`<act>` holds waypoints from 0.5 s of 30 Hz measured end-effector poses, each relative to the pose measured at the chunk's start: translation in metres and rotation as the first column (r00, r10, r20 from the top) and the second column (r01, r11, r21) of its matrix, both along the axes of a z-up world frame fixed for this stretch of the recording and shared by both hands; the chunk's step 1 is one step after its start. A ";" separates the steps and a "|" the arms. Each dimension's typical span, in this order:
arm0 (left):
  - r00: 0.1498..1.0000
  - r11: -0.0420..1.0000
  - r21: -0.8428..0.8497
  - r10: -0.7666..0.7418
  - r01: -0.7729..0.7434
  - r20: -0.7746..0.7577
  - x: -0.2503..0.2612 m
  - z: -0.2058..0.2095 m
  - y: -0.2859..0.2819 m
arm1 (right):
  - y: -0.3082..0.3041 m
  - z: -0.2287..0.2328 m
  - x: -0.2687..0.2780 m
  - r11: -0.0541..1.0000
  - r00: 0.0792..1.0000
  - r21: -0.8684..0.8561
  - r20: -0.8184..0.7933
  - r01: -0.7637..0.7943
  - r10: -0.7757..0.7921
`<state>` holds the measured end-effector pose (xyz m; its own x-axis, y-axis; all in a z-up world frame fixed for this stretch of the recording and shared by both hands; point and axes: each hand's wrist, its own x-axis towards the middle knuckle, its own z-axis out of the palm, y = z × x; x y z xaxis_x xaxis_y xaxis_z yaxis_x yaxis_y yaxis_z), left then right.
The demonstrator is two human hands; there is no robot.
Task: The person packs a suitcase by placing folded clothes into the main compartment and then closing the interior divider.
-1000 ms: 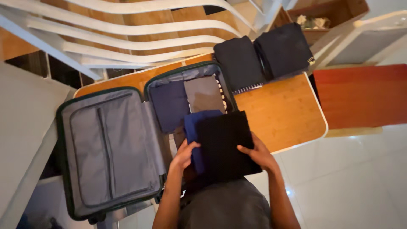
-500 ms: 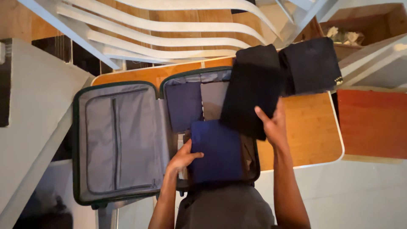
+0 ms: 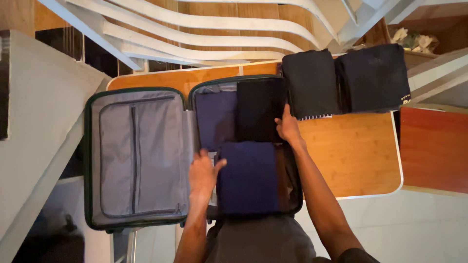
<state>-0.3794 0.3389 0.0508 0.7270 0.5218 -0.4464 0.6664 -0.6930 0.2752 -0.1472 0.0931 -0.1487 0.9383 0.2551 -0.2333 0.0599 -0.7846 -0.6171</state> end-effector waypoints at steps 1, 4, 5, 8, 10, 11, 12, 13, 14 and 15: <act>0.974 0.999 -0.035 -0.024 0.033 0.225 0.013 -0.003 0.000 | 0.001 0.006 0.003 1.000 1.000 -0.019 -0.013 -0.007 0.007; 0.803 0.966 -0.110 -0.127 0.232 0.582 0.073 -0.040 -0.003 | 0.003 0.040 0.002 0.998 0.999 -0.063 -0.043 -0.007 0.004; 0.847 0.966 -0.155 -0.098 0.207 0.522 0.098 -0.060 -0.008 | 0.009 0.054 -0.001 0.997 0.999 -0.069 -0.038 0.016 -0.019; 0.860 0.966 -0.211 -0.021 0.149 0.510 0.164 -0.123 -0.030 | 0.024 0.095 -0.024 0.994 0.991 -0.018 0.076 0.109 -0.107; 0.871 0.974 -0.214 0.044 0.071 0.489 0.181 -0.158 -0.042 | 0.033 0.111 -0.035 0.995 0.967 0.020 0.234 0.102 -0.104; 0.873 0.976 -0.213 0.075 0.034 0.482 0.187 -0.170 -0.045 | 0.038 0.114 -0.035 0.998 0.936 0.024 0.344 0.065 -0.069; 0.871 0.967 -0.253 0.098 0.031 0.481 0.189 -0.179 -0.046 | 0.041 0.116 -0.034 0.999 0.892 0.023 0.450 0.026 -0.034; 0.870 0.956 -0.292 0.124 0.023 0.476 0.187 -0.183 -0.045 | 0.043 0.115 -0.031 1.000 0.870 0.003 0.493 -0.024 0.019; 0.870 0.944 -0.329 0.150 0.015 0.470 0.185 -0.185 -0.044 | 0.046 0.113 -0.025 0.997 0.843 -0.020 0.533 -0.073 0.072; 0.873 0.942 -0.335 0.136 0.032 0.467 0.184 -0.184 -0.040 | 0.050 0.109 -0.017 0.991 0.810 -0.042 0.573 -0.123 0.125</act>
<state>-0.1956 0.2986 -0.1337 0.8687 0.4530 -0.2001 0.4259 -0.4772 0.7687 -0.1643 0.1429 -0.0396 0.8624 0.3789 0.3358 0.4991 -0.7478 -0.4379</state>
